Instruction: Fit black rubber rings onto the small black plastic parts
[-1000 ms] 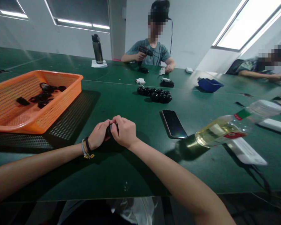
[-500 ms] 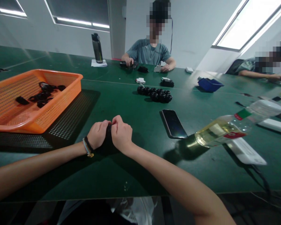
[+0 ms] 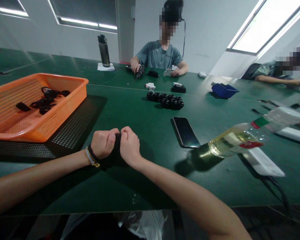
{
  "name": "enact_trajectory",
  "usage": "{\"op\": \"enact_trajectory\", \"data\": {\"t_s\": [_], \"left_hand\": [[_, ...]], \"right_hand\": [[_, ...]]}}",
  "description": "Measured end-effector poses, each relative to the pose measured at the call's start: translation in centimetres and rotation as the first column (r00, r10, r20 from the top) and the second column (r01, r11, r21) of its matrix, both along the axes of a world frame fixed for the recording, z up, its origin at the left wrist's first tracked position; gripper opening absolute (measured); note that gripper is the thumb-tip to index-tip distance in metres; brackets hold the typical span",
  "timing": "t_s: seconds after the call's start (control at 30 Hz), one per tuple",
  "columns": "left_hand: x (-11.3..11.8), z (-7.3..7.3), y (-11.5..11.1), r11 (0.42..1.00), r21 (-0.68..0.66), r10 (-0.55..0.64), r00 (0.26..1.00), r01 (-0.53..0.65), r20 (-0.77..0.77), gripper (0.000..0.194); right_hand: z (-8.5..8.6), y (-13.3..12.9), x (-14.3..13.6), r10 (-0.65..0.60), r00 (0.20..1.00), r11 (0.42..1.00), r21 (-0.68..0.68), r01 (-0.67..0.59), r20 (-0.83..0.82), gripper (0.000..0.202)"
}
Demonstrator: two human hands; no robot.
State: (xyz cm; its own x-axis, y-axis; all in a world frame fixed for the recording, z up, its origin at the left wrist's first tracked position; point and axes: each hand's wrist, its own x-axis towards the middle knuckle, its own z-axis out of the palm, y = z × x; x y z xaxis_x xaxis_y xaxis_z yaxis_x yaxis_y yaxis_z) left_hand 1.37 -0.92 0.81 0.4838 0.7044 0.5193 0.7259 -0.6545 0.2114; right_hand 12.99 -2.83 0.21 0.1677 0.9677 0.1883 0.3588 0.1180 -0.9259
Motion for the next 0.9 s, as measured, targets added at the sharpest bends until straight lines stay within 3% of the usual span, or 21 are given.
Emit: {"op": "enact_trajectory", "data": {"t_s": [0.2, 0.4, 0.57, 0.77, 0.9], "left_hand": [[-0.3, -0.1, 0.3, 0.969, 0.227, -0.089, 0.996, 0.092, -0.024, 0.044], [-0.6, 0.0, 0.6, 0.942, 0.302, -0.138, 0.989, 0.147, -0.052, 0.042], [-0.6, 0.1, 0.8, 0.966, 0.209, -0.154, 0.988, 0.154, -0.018, 0.042], [-0.1, 0.0, 0.8, 0.998, -0.011, -0.066, 0.996, 0.067, 0.062, 0.039], [0.1, -0.2, 0.9, 0.995, -0.071, -0.065, 0.992, 0.073, 0.104, 0.038]], "right_hand": [[0.1, 0.0, -0.1, 0.001, 0.996, 0.991, -0.131, -0.013, -0.094, 0.019], [-0.2, -0.1, 0.0, 0.021, 0.99, 0.991, -0.126, -0.039, -0.137, 0.02], [-0.2, 0.1, -0.2, 0.019, 0.982, 0.994, -0.105, -0.039, -0.186, 0.019], [-0.2, 1.0, 0.4, 0.05, 0.936, 0.987, -0.125, -0.099, -0.349, 0.015], [-0.5, 1.5, 0.8, 0.105, 0.902, 0.99, -0.04, -0.134, -0.418, 0.017]]}}
